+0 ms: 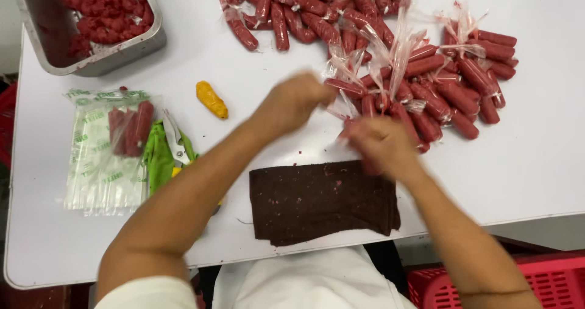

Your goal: The person packages meat products into plastic sleeves by hand, smoothing each sleeve and placing them onto a pile.

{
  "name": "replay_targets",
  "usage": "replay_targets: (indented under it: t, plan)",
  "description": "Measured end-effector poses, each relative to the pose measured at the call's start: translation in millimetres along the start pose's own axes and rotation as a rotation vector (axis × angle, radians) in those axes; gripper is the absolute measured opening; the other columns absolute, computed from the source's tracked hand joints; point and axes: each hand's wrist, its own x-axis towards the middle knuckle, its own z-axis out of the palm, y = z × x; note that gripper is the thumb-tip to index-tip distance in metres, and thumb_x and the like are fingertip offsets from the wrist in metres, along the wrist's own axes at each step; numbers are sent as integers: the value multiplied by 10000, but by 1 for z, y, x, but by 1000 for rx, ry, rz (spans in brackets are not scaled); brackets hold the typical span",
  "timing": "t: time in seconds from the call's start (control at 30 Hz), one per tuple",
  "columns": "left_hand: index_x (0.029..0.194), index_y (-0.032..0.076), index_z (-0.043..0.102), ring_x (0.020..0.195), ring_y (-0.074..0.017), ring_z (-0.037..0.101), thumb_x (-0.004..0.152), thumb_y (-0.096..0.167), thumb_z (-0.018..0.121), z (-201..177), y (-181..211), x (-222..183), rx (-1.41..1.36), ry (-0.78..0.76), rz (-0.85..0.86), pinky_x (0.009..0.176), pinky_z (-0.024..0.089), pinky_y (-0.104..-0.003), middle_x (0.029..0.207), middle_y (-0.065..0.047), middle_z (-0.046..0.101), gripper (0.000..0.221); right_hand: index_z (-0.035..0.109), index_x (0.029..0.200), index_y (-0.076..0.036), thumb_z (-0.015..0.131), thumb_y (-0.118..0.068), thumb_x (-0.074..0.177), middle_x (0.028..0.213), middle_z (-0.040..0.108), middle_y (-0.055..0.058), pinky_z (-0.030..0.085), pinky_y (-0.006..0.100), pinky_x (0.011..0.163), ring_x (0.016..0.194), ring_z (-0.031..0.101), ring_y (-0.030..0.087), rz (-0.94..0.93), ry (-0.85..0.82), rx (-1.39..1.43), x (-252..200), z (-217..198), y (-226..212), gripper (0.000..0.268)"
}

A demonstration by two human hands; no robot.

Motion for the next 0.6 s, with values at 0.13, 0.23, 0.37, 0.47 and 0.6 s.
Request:
replay_targets:
  t: [0.13, 0.23, 0.37, 0.47, 0.6]
  plan:
    - [1255, 197, 589, 1149, -302, 484, 927, 21, 545, 28, -68, 72, 133, -138, -128, 845, 521, -436, 1179, -63, 556, 375, 592, 1287, -16, 695, -281, 1011, 1184, 608, 261, 413, 538, 974, 1133, 558, 445, -133, 335, -898, 13, -71, -53, 397]
    - [1352, 169, 571, 1301, -305, 423, 848, -6, 627, 47, -94, 83, 375, -347, -267, 925, 466, -509, 1384, -97, 540, 537, 467, 1462, 72, 620, -195, 1039, 1450, 524, 307, 375, 529, 1102, 1334, 476, 435, -327, 393, -930, -11, -57, -61, 523]
    - [1029, 210, 709, 990, -236, 719, 928, 145, 651, 47, -99, 80, -430, 68, -758, 975, 567, -514, 1033, -12, 762, 133, 701, 1194, -54, 596, -76, 949, 1217, 731, 111, 503, 340, 1052, 1140, 694, 220, -221, 134, -481, -49, -8, -34, 268]
    - [1280, 159, 587, 572, -92, 626, 1063, 270, 466, -25, -31, 64, -975, -39, -775, 548, 596, -259, 702, 23, 654, 273, 556, 1404, -97, 548, -288, 996, 1394, 622, 123, 417, 380, 1081, 1272, 584, 271, -176, 67, -664, -35, 3, -36, 450]
    - [1141, 107, 670, 380, -166, 576, 1029, 230, 586, -8, 41, 4, -1485, -125, -596, 397, 491, -248, 653, -99, 654, 187, 295, 1559, 25, 568, -328, 1017, 1550, 341, 349, 299, 556, 1177, 1419, 336, 485, -199, 158, -137, -5, 25, -35, 702]
